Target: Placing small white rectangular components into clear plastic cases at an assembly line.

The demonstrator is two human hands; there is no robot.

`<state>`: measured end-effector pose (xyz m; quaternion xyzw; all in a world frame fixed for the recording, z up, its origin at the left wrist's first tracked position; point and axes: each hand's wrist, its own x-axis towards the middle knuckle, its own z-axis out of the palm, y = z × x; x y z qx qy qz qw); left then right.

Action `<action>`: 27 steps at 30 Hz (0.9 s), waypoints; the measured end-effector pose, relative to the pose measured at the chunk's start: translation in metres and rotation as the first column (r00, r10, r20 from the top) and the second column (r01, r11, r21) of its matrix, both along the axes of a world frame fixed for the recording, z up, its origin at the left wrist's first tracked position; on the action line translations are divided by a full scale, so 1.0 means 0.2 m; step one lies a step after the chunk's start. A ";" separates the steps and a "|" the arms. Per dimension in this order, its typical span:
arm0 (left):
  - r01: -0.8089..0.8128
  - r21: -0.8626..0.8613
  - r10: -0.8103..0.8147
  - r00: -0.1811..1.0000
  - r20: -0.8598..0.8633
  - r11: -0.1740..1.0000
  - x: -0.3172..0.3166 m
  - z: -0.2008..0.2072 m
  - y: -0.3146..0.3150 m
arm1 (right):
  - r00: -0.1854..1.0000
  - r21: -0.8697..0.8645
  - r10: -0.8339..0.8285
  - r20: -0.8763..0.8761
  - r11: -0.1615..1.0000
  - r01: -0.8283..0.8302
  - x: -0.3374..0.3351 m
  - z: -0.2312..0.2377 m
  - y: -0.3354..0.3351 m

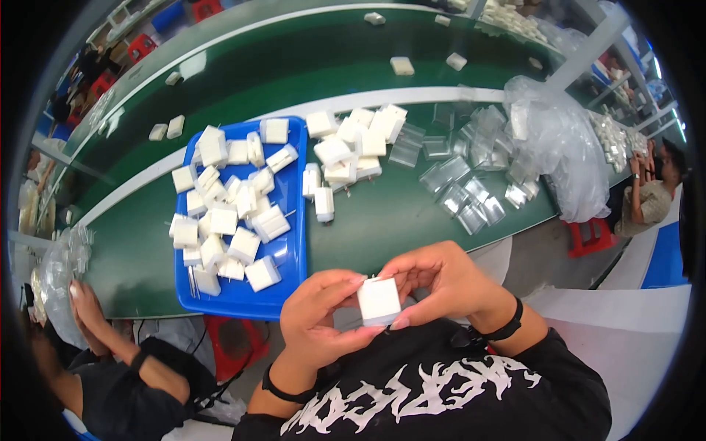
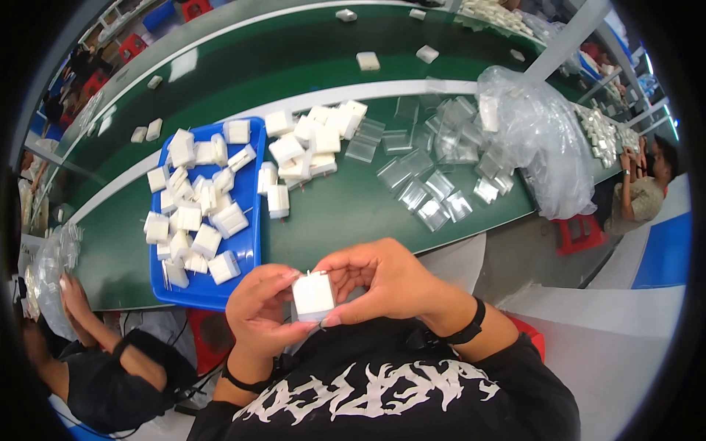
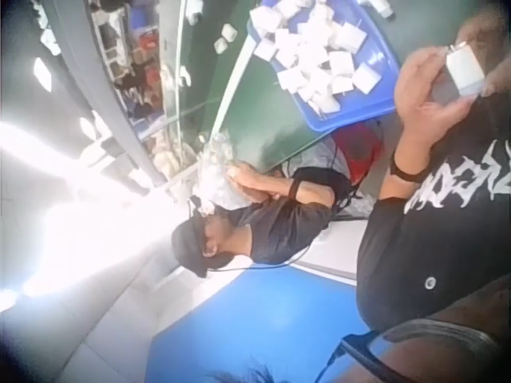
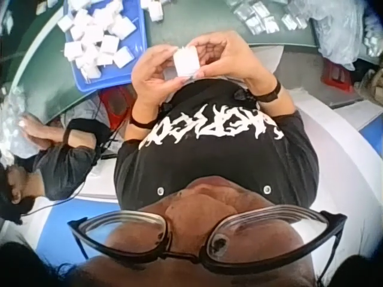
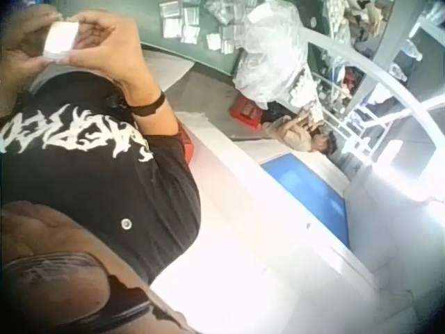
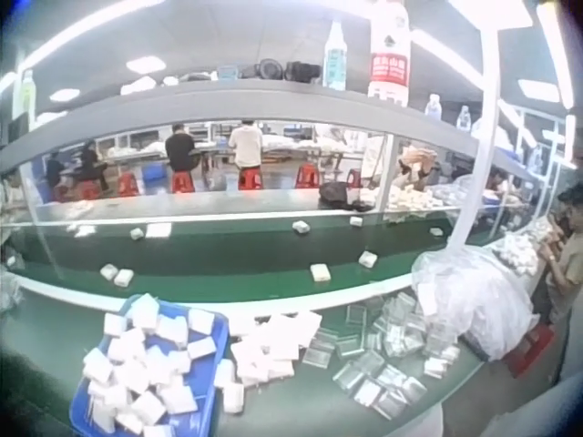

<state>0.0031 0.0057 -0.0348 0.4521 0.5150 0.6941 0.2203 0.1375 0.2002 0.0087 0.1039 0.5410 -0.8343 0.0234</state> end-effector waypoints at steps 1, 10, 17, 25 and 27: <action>-0.016 -0.036 0.017 0.999 0.038 0.999 0.01 -0.01 0.00 | 0.999 0.002 0.036 0.026 0.999 -0.036 0.00 -0.01 0.01; -0.116 -0.221 0.067 0.974 -0.216 0.968 0.01 0.01 0.02 | 0.960 0.211 -0.170 0.223 0.970 0.122 -0.10 0.08 0.40; 0.001 -0.301 -0.140 0.886 -0.443 0.954 0.02 -0.16 0.07 | 0.785 0.456 -0.594 0.176 0.756 0.470 -0.57 0.08 0.85; 0.091 -0.334 -0.214 0.911 -0.353 0.938 0.00 -0.12 0.08 | 0.795 0.826 -0.486 0.363 0.562 -0.034 -0.56 0.25 1.22; 0.024 -0.295 -0.146 0.906 -0.398 0.955 0.00 -0.10 0.09 | 0.792 0.971 -0.573 0.212 0.217 -0.103 -0.68 0.22 1.43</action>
